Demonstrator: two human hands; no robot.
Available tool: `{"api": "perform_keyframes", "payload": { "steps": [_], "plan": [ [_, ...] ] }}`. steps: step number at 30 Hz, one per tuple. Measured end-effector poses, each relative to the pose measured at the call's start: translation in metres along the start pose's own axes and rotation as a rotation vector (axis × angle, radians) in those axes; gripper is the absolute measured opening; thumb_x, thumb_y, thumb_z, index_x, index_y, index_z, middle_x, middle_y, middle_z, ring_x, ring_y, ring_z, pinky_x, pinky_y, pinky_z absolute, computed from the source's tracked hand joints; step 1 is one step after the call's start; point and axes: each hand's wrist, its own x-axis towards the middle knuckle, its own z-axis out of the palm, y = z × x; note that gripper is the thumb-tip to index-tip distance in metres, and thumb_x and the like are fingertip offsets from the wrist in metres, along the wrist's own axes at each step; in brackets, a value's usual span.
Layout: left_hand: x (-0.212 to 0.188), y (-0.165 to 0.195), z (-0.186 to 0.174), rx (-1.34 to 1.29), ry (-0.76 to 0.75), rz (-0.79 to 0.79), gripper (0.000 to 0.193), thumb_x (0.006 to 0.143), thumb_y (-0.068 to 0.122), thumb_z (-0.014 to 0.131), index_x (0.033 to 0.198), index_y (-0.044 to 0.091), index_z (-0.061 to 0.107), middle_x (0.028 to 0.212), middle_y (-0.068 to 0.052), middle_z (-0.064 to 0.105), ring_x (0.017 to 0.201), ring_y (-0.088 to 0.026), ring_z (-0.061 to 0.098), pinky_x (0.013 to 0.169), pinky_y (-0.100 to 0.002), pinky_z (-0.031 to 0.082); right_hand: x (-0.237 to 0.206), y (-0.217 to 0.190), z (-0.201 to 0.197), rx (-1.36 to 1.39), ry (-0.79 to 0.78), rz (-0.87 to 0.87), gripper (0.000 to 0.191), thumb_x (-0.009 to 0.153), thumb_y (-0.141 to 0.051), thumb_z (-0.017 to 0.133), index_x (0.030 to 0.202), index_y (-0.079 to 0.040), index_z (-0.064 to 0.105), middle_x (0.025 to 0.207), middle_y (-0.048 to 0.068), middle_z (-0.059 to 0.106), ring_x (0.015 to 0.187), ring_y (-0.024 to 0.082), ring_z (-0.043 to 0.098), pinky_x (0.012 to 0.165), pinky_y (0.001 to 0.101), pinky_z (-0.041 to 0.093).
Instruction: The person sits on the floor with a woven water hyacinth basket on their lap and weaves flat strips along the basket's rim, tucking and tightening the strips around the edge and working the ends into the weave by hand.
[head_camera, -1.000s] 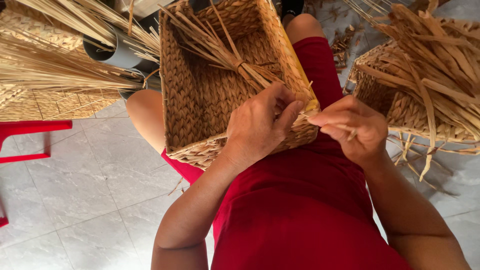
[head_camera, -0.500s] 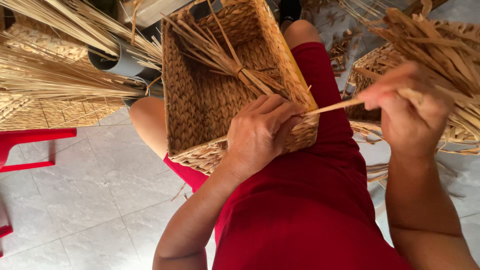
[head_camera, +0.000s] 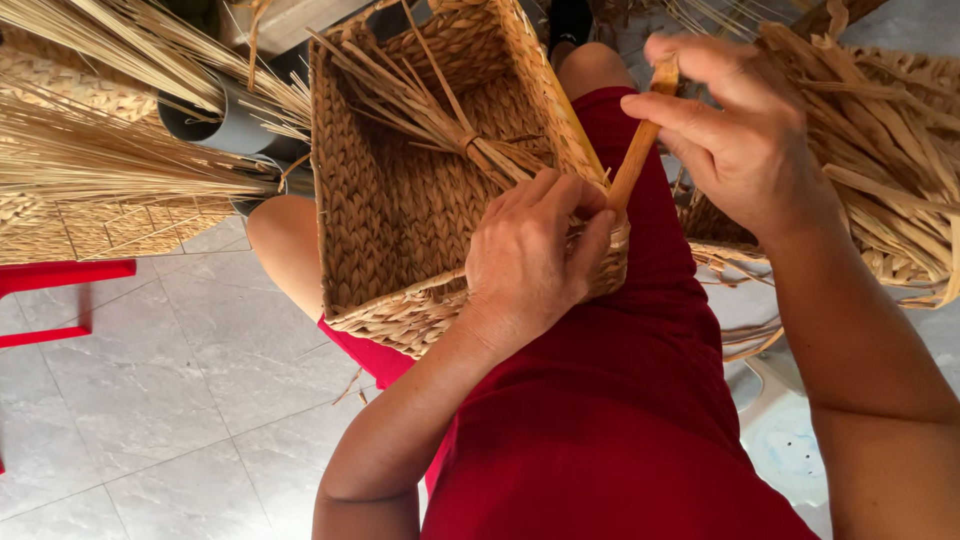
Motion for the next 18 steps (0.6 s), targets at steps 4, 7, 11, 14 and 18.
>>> {"api": "perform_keyframes", "payload": {
  "steps": [4, 7, 11, 14, 18],
  "plan": [
    [0.001, 0.002, -0.006, -0.031, -0.133, -0.186, 0.019, 0.080, 0.018, 0.076, 0.094, 0.010, 0.066, 0.097, -0.007, 0.061, 0.086, -0.026, 0.068, 0.074, -0.043, 0.055, -0.004, -0.004, 0.001, -0.156, 0.066, 0.000, 0.028, 0.094, 0.013, 0.081, 0.114, -0.006, 0.081, 0.130, 0.012, 0.057, 0.101, 0.030, 0.061, 0.082, 0.0336, 0.053],
    [0.001, 0.003, -0.002, 0.018, -0.111, -0.204, 0.017, 0.080, 0.020, 0.077, 0.090, 0.011, 0.067, 0.096, -0.005, 0.062, 0.085, -0.025, 0.069, 0.075, -0.043, 0.057, -0.007, -0.009, 0.003, -0.010, 0.106, 0.079, 0.028, 0.102, 0.016, 0.077, 0.120, -0.005, 0.079, 0.123, 0.011, 0.054, 0.093, 0.021, 0.058, 0.080, 0.0286, 0.053],
    [-0.001, -0.003, 0.005, 0.112, -0.116, -0.107, 0.015, 0.083, 0.021, 0.076, 0.092, 0.013, 0.066, 0.097, -0.004, 0.062, 0.096, -0.023, 0.067, 0.088, -0.042, 0.054, -0.008, -0.013, 0.006, 0.087, 0.032, 0.199, 0.023, 0.092, 0.014, 0.079, 0.110, 0.000, 0.079, 0.100, 0.013, 0.066, 0.082, 0.021, 0.063, 0.070, 0.0320, 0.050],
    [-0.005, -0.009, 0.009, 0.188, -0.083, 0.035, 0.021, 0.080, 0.022, 0.078, 0.095, 0.013, 0.067, 0.097, -0.004, 0.062, 0.101, -0.026, 0.064, 0.100, -0.047, 0.048, -0.007, -0.012, 0.006, 0.465, -0.068, 0.361, 0.016, 0.106, 0.010, 0.068, 0.115, -0.001, 0.075, 0.103, 0.009, 0.072, 0.086, 0.013, 0.069, 0.074, 0.0229, 0.055],
    [-0.015, -0.008, 0.014, 0.284, -0.039, 0.032, 0.022, 0.080, 0.024, 0.078, 0.096, 0.013, 0.067, 0.095, -0.004, 0.061, 0.099, -0.025, 0.063, 0.106, -0.054, 0.042, 0.000, -0.007, 0.002, 0.763, -0.285, 0.602, 0.019, 0.103, 0.006, 0.060, 0.115, -0.002, 0.072, 0.100, 0.007, 0.075, 0.086, 0.010, 0.073, 0.076, 0.0231, 0.061]
  ]
}}
